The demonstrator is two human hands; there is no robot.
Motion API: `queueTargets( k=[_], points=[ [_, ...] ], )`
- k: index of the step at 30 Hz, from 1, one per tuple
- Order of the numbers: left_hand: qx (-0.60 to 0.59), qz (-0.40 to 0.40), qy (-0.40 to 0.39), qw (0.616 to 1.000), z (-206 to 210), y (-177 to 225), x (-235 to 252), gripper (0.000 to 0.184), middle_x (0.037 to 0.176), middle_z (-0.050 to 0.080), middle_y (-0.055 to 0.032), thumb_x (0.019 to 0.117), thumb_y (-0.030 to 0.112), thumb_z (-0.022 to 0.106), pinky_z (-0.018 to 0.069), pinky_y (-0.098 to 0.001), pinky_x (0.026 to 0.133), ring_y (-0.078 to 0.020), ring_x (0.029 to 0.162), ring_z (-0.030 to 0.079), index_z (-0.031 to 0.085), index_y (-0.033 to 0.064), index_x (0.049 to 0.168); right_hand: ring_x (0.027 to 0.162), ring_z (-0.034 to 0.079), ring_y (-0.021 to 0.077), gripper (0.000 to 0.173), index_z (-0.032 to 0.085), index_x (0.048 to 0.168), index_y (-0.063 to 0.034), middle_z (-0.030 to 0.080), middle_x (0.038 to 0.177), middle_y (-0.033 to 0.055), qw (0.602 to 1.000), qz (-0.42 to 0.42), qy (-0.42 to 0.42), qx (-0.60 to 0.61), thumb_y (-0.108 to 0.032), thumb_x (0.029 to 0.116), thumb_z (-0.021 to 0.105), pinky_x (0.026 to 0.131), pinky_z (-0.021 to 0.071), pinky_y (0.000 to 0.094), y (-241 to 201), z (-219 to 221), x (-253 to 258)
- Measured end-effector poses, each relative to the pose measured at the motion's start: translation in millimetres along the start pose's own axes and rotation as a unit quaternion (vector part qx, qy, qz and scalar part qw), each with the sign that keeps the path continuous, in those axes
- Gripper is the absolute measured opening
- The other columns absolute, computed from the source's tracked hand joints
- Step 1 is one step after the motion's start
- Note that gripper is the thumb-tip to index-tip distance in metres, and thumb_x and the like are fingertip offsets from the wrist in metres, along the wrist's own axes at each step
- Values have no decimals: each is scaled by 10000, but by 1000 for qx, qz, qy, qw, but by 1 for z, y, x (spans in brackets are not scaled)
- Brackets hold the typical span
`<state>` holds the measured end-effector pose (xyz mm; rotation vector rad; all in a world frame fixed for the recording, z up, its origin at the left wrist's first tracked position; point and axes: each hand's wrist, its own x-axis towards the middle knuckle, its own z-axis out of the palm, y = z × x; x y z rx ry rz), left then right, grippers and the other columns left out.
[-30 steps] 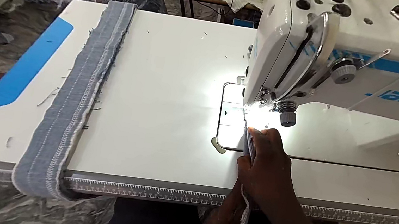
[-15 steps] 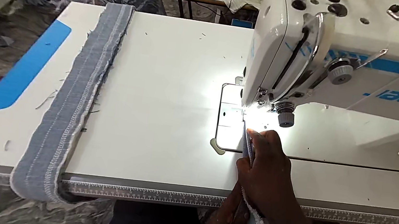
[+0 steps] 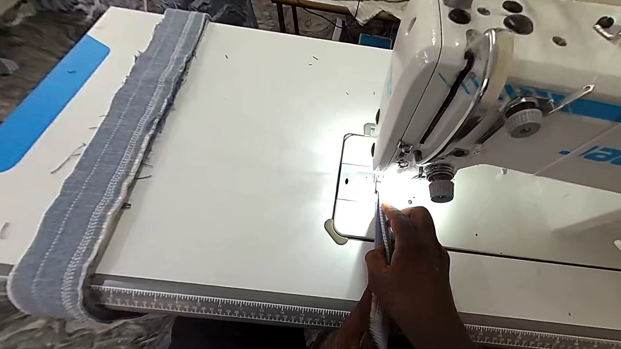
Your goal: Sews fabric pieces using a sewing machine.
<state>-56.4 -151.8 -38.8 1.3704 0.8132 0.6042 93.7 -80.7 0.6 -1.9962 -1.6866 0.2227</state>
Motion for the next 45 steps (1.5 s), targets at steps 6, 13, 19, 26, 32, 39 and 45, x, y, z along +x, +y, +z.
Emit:
queueTargets(
  k=[6,13,19,26,32,39,45],
  points=[
    [-27,2,7,1000,3,0,0,627,1612,371,-185,1087,100,463,418,-269,1175,-115,1417,476,146,-95,1591,881,627,185,543,656,1350,-70,588,1112,75,1000,4,-13,-8,-93,813,735,677,556,331,-1,-1,1],
    [-28,0,-1,1000,1,2,1,624,1579,416,-191,1081,68,437,429,-265,1163,-101,1386,505,119,-101,1591,922,632,198,535,655,1360,-75,591,1126,82,1000,5,-24,-13,-101,832,732,714,564,344,-1,-1,1],
    [-36,-23,-6,999,0,5,0,626,1614,378,-160,1093,105,448,439,-250,1150,-91,1383,507,131,-67,1605,901,629,183,531,660,1348,-66,589,1119,81,1000,-6,-16,-13,-92,822,724,694,557,330,-1,-1,1],
    [-41,4,21,999,4,0,0,610,1614,373,-178,1088,88,453,410,-265,1180,-117,1420,473,161,-81,1596,894,625,188,550,650,1361,-70,584,1130,82,1000,-4,-18,-5,-97,818,729,686,554,338,0,-1,0],
    [-53,3,17,998,1,-1,-2,658,1418,583,-124,1032,15,470,546,-260,997,-68,1137,648,155,-44,1607,867,630,177,546,656,1346,-75,589,1116,76,1000,-5,-8,-2,-90,807,742,665,557,330,0,-1,-1],
    [-31,-4,-3,1000,2,1,-1,618,1625,356,-168,1095,100,434,409,-271,1183,-114,1421,469,128,-68,1605,877,626,184,542,653,1354,-74,590,1121,75,1000,0,-13,-1,-93,818,726,667,551,337,0,-1,-1],
    [-44,-10,16,999,3,0,-1,602,1297,637,-94,1077,80,449,571,-234,884,-30,961,661,182,-24,1607,858,630,188,542,657,1351,-75,593,1122,82,1000,1,-11,4,-85,815,735,659,554,346,-1,-1,-2]
  ],
)
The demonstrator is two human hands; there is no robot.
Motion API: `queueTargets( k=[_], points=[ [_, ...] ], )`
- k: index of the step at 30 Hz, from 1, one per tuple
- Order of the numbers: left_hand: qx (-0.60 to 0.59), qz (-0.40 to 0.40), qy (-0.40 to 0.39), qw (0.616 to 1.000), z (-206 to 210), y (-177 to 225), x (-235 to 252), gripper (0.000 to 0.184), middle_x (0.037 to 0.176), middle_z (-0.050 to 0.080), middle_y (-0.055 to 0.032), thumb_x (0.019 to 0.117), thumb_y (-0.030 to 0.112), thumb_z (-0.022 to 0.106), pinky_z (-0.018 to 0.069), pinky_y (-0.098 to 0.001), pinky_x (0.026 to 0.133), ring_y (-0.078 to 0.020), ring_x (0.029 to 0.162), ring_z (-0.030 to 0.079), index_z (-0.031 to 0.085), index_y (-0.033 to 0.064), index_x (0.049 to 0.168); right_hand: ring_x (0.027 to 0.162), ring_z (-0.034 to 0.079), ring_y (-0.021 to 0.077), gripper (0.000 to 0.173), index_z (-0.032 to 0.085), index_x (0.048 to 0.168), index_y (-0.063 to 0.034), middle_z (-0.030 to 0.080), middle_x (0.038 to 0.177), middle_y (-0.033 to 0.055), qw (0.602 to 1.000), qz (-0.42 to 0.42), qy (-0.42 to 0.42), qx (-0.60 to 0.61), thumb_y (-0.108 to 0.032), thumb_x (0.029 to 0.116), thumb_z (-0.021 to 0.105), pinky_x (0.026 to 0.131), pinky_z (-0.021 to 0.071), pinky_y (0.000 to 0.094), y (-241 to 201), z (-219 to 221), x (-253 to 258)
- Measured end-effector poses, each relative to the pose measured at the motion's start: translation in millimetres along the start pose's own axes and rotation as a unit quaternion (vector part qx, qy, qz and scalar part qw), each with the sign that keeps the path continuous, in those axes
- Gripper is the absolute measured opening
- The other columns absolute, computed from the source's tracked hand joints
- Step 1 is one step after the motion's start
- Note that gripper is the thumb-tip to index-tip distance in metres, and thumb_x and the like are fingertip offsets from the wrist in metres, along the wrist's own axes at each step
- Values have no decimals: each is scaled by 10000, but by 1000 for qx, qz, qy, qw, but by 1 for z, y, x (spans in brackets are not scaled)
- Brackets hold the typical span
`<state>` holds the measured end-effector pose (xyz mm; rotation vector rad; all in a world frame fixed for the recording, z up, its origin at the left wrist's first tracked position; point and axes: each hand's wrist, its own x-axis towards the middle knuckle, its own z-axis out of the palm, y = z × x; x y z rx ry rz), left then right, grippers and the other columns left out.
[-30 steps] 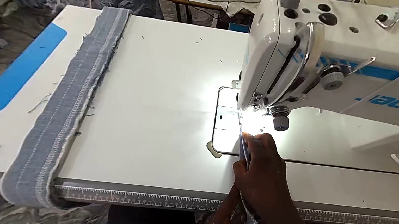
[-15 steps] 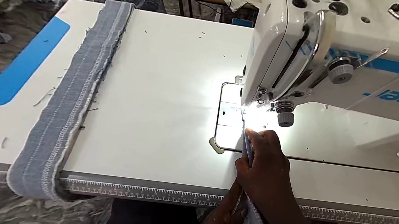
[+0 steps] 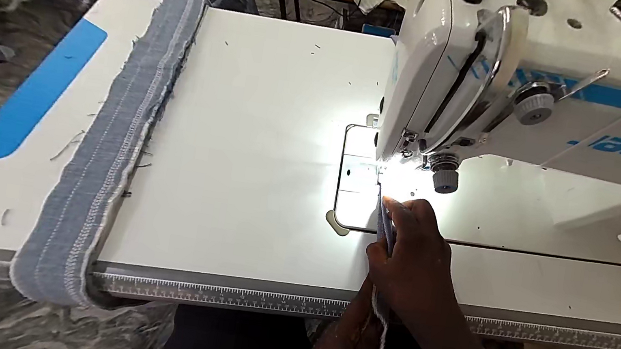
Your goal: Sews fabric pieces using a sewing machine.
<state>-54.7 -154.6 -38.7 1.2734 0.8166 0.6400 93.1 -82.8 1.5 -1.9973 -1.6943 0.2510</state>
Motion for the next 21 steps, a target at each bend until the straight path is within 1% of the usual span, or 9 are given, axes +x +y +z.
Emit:
queueTargets(
  k=[1,3,7,9,10,13,16,18,21],
  points=[
    [5,10,-10,1000,-1,0,0,606,1487,531,-131,1084,82,439,493,-241,1080,-52,1240,600,159,-48,1606,866,632,195,539,659,1348,-72,595,1122,84,1000,0,-1,-1,-81,813,731,662,554,353,0,0,0],
    [-8,16,-17,1000,-1,0,1,616,1605,386,-175,1087,75,436,402,-274,1189,-117,1416,476,131,-74,1601,880,629,198,541,656,1354,-76,594,1127,85,1000,3,-7,-2,-86,817,725,666,550,358,0,-1,1],
    [-4,0,-19,1000,-1,2,0,625,1579,431,-148,1092,94,436,453,-256,1136,-90,1354,532,121,-44,1614,861,622,184,545,654,1356,-76,586,1121,79,1000,1,-4,-2,-89,815,723,658,544,343,0,-1,0],
    [-2,-2,4,1000,1,0,1,623,1295,629,-111,1057,57,439,567,-247,908,-58,1013,663,160,-29,1608,867,624,186,548,656,1356,-79,589,1125,78,1000,5,-4,-1,-84,813,731,663,548,346,0,-1,0],
    [-7,-3,3,1000,1,0,1,620,1272,638,-110,1064,61,437,567,-254,902,-63,985,665,156,-23,1610,876,625,188,544,659,1352,-80,591,1123,78,1000,4,-3,-2,-81,813,730,667,548,347,0,-1,0],
    [-8,13,-17,1000,0,0,3,636,1569,435,-172,1082,74,442,430,-266,1160,-102,1368,520,109,-64,1606,894,623,193,539,656,1354,-78,588,1115,77,1000,-1,-4,-5,-86,818,714,678,549,347,1,0,1],
    [-31,13,-32,999,-1,1,2,650,1645,299,-195,1082,61,438,370,-295,1215,-149,1464,416,78,-78,1605,903,623,187,537,657,1353,-80,588,1112,74,1000,1,-3,-9,-98,820,720,689,547,338,1,0,0],
    [-22,-8,-36,999,-3,3,0,657,1597,393,-156,1085,73,439,446,-270,1148,-108,1373,513,73,-41,1618,880,617,184,543,659,1354,-80,583,1111,73,1000,7,-4,-7,-93,816,729,672,541,339,-1,-1,0],
    [-41,-19,-13,999,0,0,1,694,1007,651,-60,1025,15,456,590,-267,709,-84,756,646,108,15,1625,867,622,184,542,661,1351,-83,588,1124,75,1000,6,0,-1,-77,813,727,663,545,341,0,0,-1]
  ],
)
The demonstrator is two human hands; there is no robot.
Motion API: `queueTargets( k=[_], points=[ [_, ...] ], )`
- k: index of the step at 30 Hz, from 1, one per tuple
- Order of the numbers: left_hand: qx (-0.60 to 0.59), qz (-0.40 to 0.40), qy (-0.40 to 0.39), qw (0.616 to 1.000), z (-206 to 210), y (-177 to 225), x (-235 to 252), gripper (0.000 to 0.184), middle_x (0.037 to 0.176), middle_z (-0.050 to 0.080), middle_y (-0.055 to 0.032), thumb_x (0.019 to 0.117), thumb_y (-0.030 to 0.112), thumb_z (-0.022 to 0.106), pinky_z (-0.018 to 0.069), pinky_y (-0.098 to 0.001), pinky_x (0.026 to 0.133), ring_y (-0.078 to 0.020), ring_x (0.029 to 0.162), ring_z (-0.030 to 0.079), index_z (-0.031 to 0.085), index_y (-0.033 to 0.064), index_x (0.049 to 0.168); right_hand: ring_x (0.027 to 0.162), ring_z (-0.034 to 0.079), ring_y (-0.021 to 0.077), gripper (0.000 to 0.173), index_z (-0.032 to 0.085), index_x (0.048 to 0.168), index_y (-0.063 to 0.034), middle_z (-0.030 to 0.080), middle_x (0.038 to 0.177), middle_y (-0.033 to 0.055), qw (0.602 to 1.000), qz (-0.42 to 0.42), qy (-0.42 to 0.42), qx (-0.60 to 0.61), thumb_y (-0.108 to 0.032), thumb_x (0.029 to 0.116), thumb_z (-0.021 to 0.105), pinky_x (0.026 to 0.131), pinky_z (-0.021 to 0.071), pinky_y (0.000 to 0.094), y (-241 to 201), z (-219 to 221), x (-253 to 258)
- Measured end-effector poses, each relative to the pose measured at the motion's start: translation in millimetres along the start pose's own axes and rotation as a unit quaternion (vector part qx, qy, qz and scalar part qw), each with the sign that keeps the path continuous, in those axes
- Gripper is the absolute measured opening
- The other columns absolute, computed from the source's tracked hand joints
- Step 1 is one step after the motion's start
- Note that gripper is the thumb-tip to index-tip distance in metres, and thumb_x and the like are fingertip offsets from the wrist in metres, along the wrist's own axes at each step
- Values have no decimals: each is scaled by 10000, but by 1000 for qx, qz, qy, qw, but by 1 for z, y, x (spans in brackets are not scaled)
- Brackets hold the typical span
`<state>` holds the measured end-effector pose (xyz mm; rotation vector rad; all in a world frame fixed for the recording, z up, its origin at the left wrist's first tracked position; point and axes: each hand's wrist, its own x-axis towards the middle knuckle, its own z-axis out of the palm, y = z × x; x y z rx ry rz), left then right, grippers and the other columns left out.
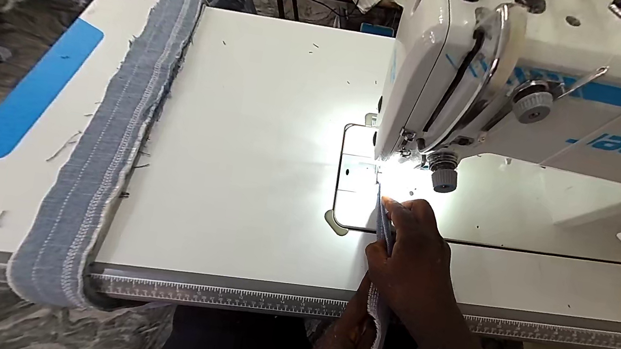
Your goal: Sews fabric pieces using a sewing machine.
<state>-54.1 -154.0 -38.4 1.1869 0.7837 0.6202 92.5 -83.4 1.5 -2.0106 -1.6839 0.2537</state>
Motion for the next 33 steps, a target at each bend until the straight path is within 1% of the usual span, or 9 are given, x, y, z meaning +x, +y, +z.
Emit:
queueTargets(
  k=[2,6,11,16,20,22,25,29,33],
  points=[
    [-10,11,2,1000,1,-2,2,672,967,660,-64,1049,33,456,596,-285,731,-104,755,652,109,8,1625,879,628,185,537,667,1344,-85,595,1120,74,1000,-1,6,-1,-78,811,729,667,550,338,0,1,0],
    [44,30,-16,998,-1,-1,0,628,1625,354,-172,1092,90,433,402,-278,1190,-119,1422,469,110,-70,1606,866,621,183,549,657,1361,-87,588,1121,75,1000,3,-5,-2,-86,817,733,664,548,339,0,-1,0],
    [20,-12,-3,1000,-1,3,-3,684,1108,654,-62,1033,42,464,584,-255,692,-67,740,637,121,20,1625,829,623,175,528,663,1345,-72,590,1113,81,1000,-7,2,8,-75,822,734,636,546,330,0,-1,0],
    [77,30,2,997,-2,-2,-2,596,1568,457,-138,1099,110,434,450,-267,1151,-90,1357,536,165,-44,1608,856,626,176,544,660,1351,-82,591,1119,78,1000,-2,-3,4,-82,811,729,654,550,338,0,-1,0],
    [81,13,29,996,0,-1,-3,589,1142,675,-77,1059,72,440,590,-251,792,-51,854,667,218,-21,1596,840,624,168,543,656,1352,-82,588,1126,75,1000,-5,1,6,-87,815,737,650,550,322,1,0,0],
    [83,32,16,996,-1,-2,-2,584,1435,585,-112,1092,97,434,528,-255,1050,-66,1195,638,190,-33,1606,823,617,164,543,657,1355,-79,583,1115,75,1000,-7,1,3,-96,818,738,636,542,319,1,0,0],
    [81,41,13,996,-2,-5,-1,593,1537,495,-137,1096,105,440,471,-270,1133,-99,1327,566,177,-44,1607,848,621,176,550,649,1365,-84,584,1130,80,1000,-1,-7,-3,-94,821,730,652,545,336,0,0,0],
    [85,2,27,996,-1,0,-2,594,1183,674,-71,1067,87,446,594,-254,801,-53,851,674,214,10,1608,834,618,168,545,657,1357,-85,586,1123,75,1000,-2,-2,0,-86,817,729,643,542,328,0,0,0],
    [87,35,9,996,-3,-4,-1,596,1572,456,-127,1095,115,444,439,-265,1160,-91,1366,528,183,-29,1611,846,614,170,550,655,1364,-88,583,1121,74,1000,4,-9,-5,-88,819,726,649,537,334,-1,-1,1]
  ],
)
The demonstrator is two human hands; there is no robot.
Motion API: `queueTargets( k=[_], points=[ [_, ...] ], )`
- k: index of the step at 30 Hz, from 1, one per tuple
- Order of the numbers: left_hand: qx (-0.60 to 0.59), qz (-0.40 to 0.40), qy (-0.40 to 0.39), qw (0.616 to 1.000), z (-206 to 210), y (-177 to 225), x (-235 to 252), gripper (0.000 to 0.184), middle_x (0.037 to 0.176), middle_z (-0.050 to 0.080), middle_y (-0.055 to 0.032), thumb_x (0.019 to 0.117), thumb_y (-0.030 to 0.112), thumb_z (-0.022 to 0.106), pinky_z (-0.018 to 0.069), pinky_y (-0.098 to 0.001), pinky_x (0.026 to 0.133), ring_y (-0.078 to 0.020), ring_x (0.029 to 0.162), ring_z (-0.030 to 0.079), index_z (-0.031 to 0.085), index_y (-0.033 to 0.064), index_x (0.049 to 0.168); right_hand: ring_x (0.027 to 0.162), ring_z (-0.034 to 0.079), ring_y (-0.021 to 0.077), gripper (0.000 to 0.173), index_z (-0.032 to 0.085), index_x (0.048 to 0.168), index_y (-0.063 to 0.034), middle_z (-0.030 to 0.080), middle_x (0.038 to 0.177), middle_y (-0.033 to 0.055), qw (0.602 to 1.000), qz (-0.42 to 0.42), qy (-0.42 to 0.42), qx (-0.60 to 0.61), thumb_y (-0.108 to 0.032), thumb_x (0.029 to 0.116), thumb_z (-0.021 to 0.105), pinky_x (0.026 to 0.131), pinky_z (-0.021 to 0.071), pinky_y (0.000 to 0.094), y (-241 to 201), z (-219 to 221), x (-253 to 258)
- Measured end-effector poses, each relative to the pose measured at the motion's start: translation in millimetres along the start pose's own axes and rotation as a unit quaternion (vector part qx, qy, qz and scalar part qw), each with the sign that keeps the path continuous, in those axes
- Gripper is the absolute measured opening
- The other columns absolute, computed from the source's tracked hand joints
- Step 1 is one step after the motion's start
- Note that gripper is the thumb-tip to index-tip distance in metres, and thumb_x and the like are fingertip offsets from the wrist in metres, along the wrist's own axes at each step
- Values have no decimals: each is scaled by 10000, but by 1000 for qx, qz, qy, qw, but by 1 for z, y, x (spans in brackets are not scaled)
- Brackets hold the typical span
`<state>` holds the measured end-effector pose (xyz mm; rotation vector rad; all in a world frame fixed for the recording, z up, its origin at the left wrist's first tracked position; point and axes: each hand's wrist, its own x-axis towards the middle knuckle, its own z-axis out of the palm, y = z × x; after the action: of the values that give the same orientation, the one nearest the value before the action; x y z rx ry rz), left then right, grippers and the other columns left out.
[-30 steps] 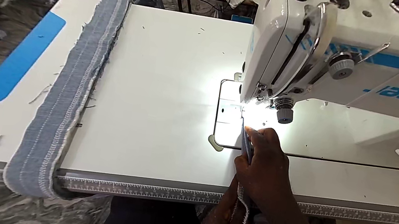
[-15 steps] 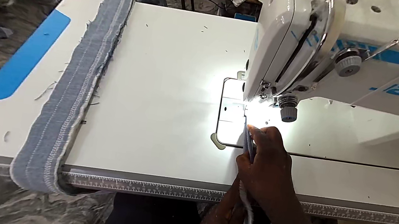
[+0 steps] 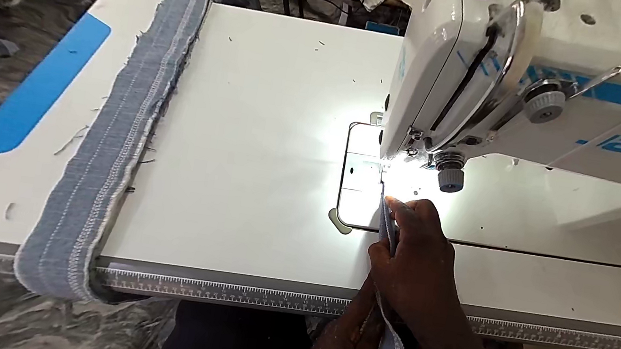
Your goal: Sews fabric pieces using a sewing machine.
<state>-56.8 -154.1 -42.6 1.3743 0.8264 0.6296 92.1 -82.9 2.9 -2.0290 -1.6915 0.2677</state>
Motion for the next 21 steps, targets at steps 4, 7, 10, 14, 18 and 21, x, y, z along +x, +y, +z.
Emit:
queueTargets(
  k=[4,7,10,14,18,21],
  points=[
    [4,-7,7,1000,1,2,-2,599,1485,543,-129,1079,94,442,493,-253,1089,-63,1274,590,188,-37,1605,835,622,173,545,660,1352,-86,592,1126,75,1000,0,3,5,-91,812,731,641,545,341,1,0,-1],
    [-6,4,-2,1000,1,2,-1,598,1546,480,-145,1092,92,425,443,-262,1153,-80,1354,534,158,-52,1607,839,623,176,555,662,1351,-83,591,1123,73,1000,2,6,6,-84,802,742,650,549,344,0,0,0],
    [-25,10,6,1000,2,-1,1,603,1578,442,-147,1091,96,448,443,-269,1159,-104,1370,527,170,-56,1604,834,622,172,558,661,1353,-90,590,1126,71,1000,0,5,1,-92,801,741,641,545,342,1,1,0],
    [-21,-19,-2,1000,-2,3,-1,646,1405,600,-94,1047,65,482,527,-238,1023,-42,1161,639,183,-6,1615,836,619,171,552,664,1350,-84,590,1113,71,1000,-3,9,4,-81,802,737,642,541,333,1,0,-1],
    [-38,-38,11,999,1,5,2,608,1156,680,-51,1073,97,453,596,-265,804,-69,859,676,204,72,1626,841,621,165,531,664,1346,-88,588,1116,70,1000,-3,9,3,-98,820,737,645,546,330,1,0,0],
    [-43,-6,-8,999,0,1,3,605,1528,504,-106,1087,89,437,465,-275,1138,-96,1325,561,164,4,1621,846,616,175,532,660,1356,-89,585,1115,76,1000,-2,0,1,-110,830,740,648,542,335,0,-1,0]
  ],
)
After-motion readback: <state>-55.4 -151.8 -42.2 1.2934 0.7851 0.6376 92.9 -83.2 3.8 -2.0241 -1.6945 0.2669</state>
